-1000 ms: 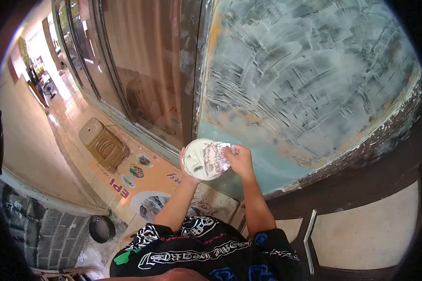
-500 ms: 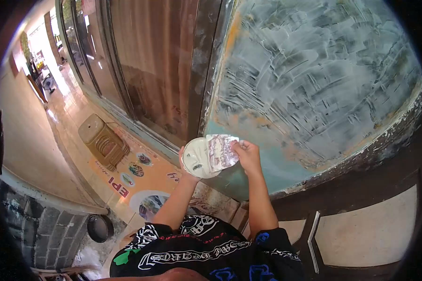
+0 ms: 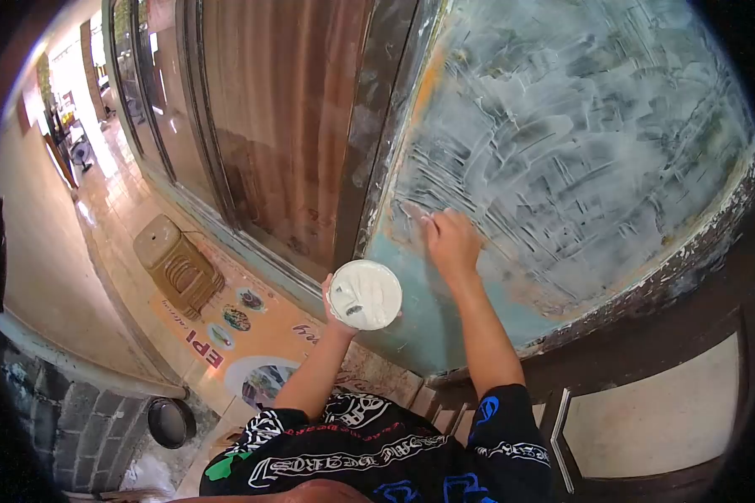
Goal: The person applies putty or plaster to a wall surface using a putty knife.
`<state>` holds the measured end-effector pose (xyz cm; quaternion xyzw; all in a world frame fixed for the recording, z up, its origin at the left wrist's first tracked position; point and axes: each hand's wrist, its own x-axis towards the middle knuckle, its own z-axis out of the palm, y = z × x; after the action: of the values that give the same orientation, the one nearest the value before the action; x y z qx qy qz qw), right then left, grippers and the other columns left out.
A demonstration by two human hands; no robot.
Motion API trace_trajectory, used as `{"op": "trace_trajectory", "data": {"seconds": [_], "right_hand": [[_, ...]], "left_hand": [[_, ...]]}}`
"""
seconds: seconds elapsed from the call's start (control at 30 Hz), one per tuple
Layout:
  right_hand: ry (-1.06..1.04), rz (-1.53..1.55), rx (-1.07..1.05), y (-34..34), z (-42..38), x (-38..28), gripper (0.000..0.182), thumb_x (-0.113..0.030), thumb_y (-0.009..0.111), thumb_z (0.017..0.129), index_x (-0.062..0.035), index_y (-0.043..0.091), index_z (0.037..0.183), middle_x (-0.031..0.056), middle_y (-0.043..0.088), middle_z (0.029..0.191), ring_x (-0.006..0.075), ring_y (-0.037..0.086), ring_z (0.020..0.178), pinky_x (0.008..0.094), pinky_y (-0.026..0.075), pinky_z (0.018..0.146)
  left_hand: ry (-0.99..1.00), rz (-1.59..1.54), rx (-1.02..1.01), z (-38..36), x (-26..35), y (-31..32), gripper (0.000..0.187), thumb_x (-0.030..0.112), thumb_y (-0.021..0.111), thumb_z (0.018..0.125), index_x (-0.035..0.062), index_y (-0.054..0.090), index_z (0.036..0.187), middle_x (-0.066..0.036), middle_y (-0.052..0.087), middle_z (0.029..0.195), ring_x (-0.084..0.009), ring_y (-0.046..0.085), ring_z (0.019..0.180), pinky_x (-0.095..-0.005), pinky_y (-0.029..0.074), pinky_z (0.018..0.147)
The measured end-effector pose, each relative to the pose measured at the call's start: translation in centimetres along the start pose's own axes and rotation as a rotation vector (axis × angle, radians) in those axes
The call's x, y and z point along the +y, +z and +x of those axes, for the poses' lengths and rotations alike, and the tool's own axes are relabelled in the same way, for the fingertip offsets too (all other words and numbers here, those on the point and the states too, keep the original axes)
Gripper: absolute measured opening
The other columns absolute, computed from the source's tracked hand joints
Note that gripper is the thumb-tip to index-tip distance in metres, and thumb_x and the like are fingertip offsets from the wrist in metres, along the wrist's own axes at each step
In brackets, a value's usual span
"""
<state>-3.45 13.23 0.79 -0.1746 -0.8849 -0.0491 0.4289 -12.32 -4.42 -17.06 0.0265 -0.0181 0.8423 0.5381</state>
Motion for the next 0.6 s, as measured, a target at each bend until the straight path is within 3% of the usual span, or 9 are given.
{"op": "trace_trajectory", "data": {"seconds": [0.03,0.1,0.27,0.47,0.6], "right_hand": [[-0.037,-0.013,-0.011,0.5,-0.3,-0.3,0.013,-0.024,0.071,0.085,-0.0112,0.069,0.081,0.0058,0.063,0.079,0.0301,0.061,0.081,0.0457,0.048,0.069],[-0.079,0.02,-0.06,1.7,-0.9,-0.3,0.014,-0.023,0.071,0.085,-0.0107,0.068,0.08,0.0053,0.063,0.08,0.0301,0.06,0.08,0.0457,0.048,0.069],[0.004,0.004,-0.008,0.3,0.5,-0.1,0.016,-0.023,0.071,0.085,-0.0082,0.067,0.084,0.009,0.061,0.08,0.0326,0.06,0.078,0.0439,0.048,0.068],[-0.036,-0.015,-0.079,2.5,-1.1,-0.3,0.016,-0.023,0.069,0.086,-0.0084,0.066,0.081,0.008,0.061,0.081,0.0315,0.061,0.083,0.0452,0.049,0.068],[0.046,-0.066,-0.042,0.4,0.7,0.5,0.017,-0.024,0.068,0.087,-0.0084,0.067,0.082,0.0074,0.064,0.083,0.0312,0.062,0.084,0.0453,0.05,0.068]], "left_hand": [[0.003,-0.003,-0.005,0.4,0.2,-0.4,0.075,0.066,0.044,0.086,0.0139,0.054,0.138,-0.015,0.055,0.14,-0.0458,0.053,0.124,-0.0713,0.039,0.101],[0.057,-0.003,0.054,0.5,0.4,-0.3,0.077,0.066,0.043,0.088,0.0087,0.054,0.138,-0.015,0.058,0.137,-0.0425,0.055,0.122,-0.0611,0.042,0.105],[-0.061,-0.039,-0.104,-0.6,0.5,1.6,0.076,0.067,0.042,0.087,0.0133,0.053,0.139,-0.015,0.055,0.14,-0.0465,0.052,0.124,-0.0775,0.038,0.095],[-0.05,-0.036,-0.036,-0.2,1.0,0.0,0.076,0.068,0.043,0.086,0.0141,0.053,0.139,-0.015,0.053,0.141,-0.0469,0.051,0.124,-0.0797,0.035,0.096],[-0.045,0.018,-0.024,-0.2,1.2,-0.1,0.074,0.067,0.041,0.088,0.0156,0.054,0.139,-0.014,0.053,0.142,-0.0467,0.052,0.124,-0.0812,0.034,0.095]]}}
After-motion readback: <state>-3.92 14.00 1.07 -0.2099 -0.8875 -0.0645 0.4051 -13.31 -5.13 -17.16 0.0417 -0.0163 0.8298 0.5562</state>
